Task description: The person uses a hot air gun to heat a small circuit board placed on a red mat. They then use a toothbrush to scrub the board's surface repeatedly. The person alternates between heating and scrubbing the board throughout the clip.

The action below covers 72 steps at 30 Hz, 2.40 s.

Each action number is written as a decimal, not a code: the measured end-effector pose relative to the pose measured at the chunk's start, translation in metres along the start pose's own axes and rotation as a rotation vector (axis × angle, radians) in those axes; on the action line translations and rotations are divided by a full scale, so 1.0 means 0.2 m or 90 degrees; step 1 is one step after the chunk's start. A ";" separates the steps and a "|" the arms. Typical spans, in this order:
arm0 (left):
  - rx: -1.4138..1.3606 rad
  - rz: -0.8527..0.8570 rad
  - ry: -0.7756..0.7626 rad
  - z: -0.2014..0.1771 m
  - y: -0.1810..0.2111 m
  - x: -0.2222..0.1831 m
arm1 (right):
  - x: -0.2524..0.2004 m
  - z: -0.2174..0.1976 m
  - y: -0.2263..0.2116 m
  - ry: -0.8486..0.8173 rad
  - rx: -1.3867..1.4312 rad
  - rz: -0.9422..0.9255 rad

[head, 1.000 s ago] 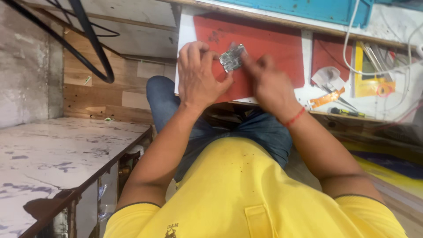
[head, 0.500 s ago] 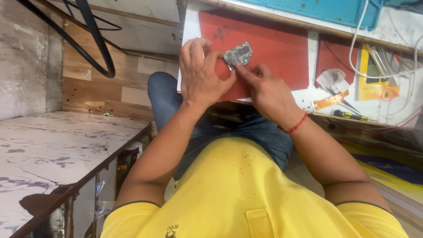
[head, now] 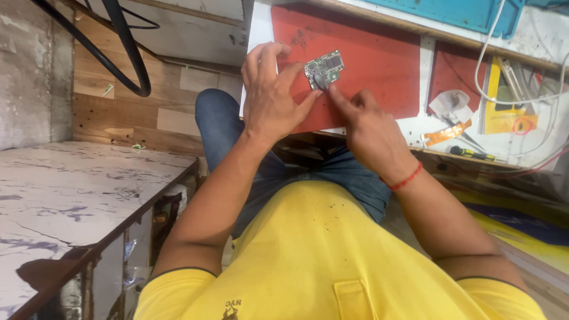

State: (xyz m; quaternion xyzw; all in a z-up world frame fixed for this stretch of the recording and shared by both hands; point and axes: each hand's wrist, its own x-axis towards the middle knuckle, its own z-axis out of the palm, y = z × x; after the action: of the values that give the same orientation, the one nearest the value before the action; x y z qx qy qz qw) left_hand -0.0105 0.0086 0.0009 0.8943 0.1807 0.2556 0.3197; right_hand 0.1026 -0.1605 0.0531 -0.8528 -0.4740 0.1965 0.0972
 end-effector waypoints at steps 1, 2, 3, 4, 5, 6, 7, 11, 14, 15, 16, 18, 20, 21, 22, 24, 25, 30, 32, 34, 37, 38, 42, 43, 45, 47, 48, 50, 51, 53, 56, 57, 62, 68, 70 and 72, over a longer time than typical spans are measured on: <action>-0.002 0.003 -0.008 0.00 0.00 -0.01 | 0.00 0.00 -0.01 0.020 -0.008 -0.016; -0.004 0.007 -0.015 0.00 -0.01 0.00 | 0.01 0.01 -0.01 0.041 -0.015 -0.031; -0.010 0.012 -0.034 0.00 -0.02 -0.02 | -0.01 0.02 -0.01 0.059 -0.018 -0.036; -0.025 0.005 -0.038 0.01 -0.01 -0.04 | -0.05 0.03 -0.01 0.035 -0.020 -0.021; -0.036 0.002 -0.040 0.01 -0.03 -0.03 | -0.05 0.03 -0.01 0.018 -0.022 -0.007; -0.048 0.000 -0.042 0.01 -0.04 -0.03 | -0.05 0.04 -0.03 0.001 -0.024 0.007; -0.047 0.004 -0.036 0.03 -0.05 -0.01 | -0.03 0.02 -0.02 0.009 -0.021 0.007; -0.039 -0.006 -0.016 0.03 -0.05 -0.04 | 0.00 0.05 -0.06 0.054 -0.013 -0.028; -0.050 -0.012 -0.021 0.04 -0.04 -0.05 | -0.07 0.09 -0.04 0.058 -0.009 -0.027; -0.052 -0.018 -0.011 0.04 -0.05 -0.03 | -0.07 0.08 -0.02 0.051 -0.014 -0.035; -0.040 -0.001 -0.017 0.04 -0.05 -0.03 | -0.06 0.09 0.01 0.071 -0.013 -0.027; -0.009 0.026 -0.026 0.02 -0.05 -0.03 | -0.03 0.10 0.05 0.107 -0.005 -0.020; -0.009 0.012 -0.037 0.03 -0.02 -0.05 | -0.06 0.11 0.11 0.104 -0.006 -0.035; -0.002 0.009 -0.037 0.02 -0.03 -0.03 | -0.04 0.12 0.13 0.109 -0.005 -0.047; 0.010 0.028 -0.039 0.01 -0.02 -0.01 | -0.04 0.12 0.14 0.130 0.003 -0.032; 0.036 0.048 -0.030 0.00 -0.02 -0.01 | -0.03 0.10 0.18 0.158 0.012 -0.020; 0.039 0.050 -0.030 0.00 -0.01 -0.02 | -0.05 0.10 0.19 0.148 0.010 -0.055; 0.071 0.089 -0.051 0.00 -0.02 0.05 | -0.04 0.05 0.22 0.120 0.029 -0.100; 0.113 0.140 -0.091 0.02 -0.02 0.02 | -0.09 0.05 0.22 0.135 0.029 -0.097; 0.154 0.189 -0.101 0.03 -0.04 0.05 | -0.06 0.03 0.22 0.129 0.027 -0.112; 0.178 0.238 -0.098 0.02 -0.06 0.07 | -0.06 0.01 0.19 0.112 0.025 -0.112; 0.173 0.240 -0.099 0.03 -0.06 0.07 | -0.07 0.00 0.19 0.131 0.023 -0.097; 0.196 0.235 -0.088 0.01 -0.06 0.09 | -0.06 -0.03 0.16 0.084 0.034 -0.119; 0.190 0.234 -0.085 0.01 -0.05 0.08 | -0.07 -0.04 0.16 0.110 0.023 -0.107; 0.180 0.231 -0.075 0.03 -0.04 0.05 | -0.10 -0.04 0.15 0.162 -0.003 -0.088; 0.180 0.228 -0.083 0.02 -0.05 0.07 | -0.09 -0.04 0.14 0.132 0.014 -0.115; 0.184 0.229 -0.084 0.01 -0.06 0.09 | -0.07 -0.05 0.14 0.122 0.023 -0.132; 0.173 0.228 -0.070 0.02 -0.06 0.08 | -0.09 -0.05 0.14 0.165 0.018 -0.109; 0.165 0.224 -0.063 0.03 -0.05 0.07 | -0.10 -0.06 0.15 0.183 0.013 -0.099; 0.156 0.229 -0.071 0.03 -0.06 0.07 | -0.10 -0.09 0.16 0.152 -0.007 -0.096; 0.157 0.213 -0.085 0.02 -0.07 0.07 | -0.10 -0.11 0.17 0.161 0.018 -0.099; 0.155 0.201 -0.088 0.02 -0.06 0.07 | -0.11 -0.12 0.17 0.169 0.031 -0.102; 0.119 0.192 -0.078 0.00 -0.07 0.08 | -0.09 -0.05 0.10 0.155 0.060 -0.055; 0.089 0.158 -0.088 -0.01 -0.04 0.08 | -0.02 0.01 0.11 0.147 0.003 -0.024; 0.073 0.135 -0.085 0.00 -0.04 0.06 | -0.02 0.02 0.11 0.130 -0.021 -0.031; 0.065 0.134 -0.069 -0.02 -0.05 0.08 | 0.01 0.03 0.11 0.068 -0.033 -0.110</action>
State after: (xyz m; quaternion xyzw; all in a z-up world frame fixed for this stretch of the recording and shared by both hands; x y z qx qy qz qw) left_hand -0.0018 0.0254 0.0012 0.9359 0.0808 0.2296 0.2546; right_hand 0.1179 -0.1699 0.0404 -0.8204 -0.5447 0.1293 0.1165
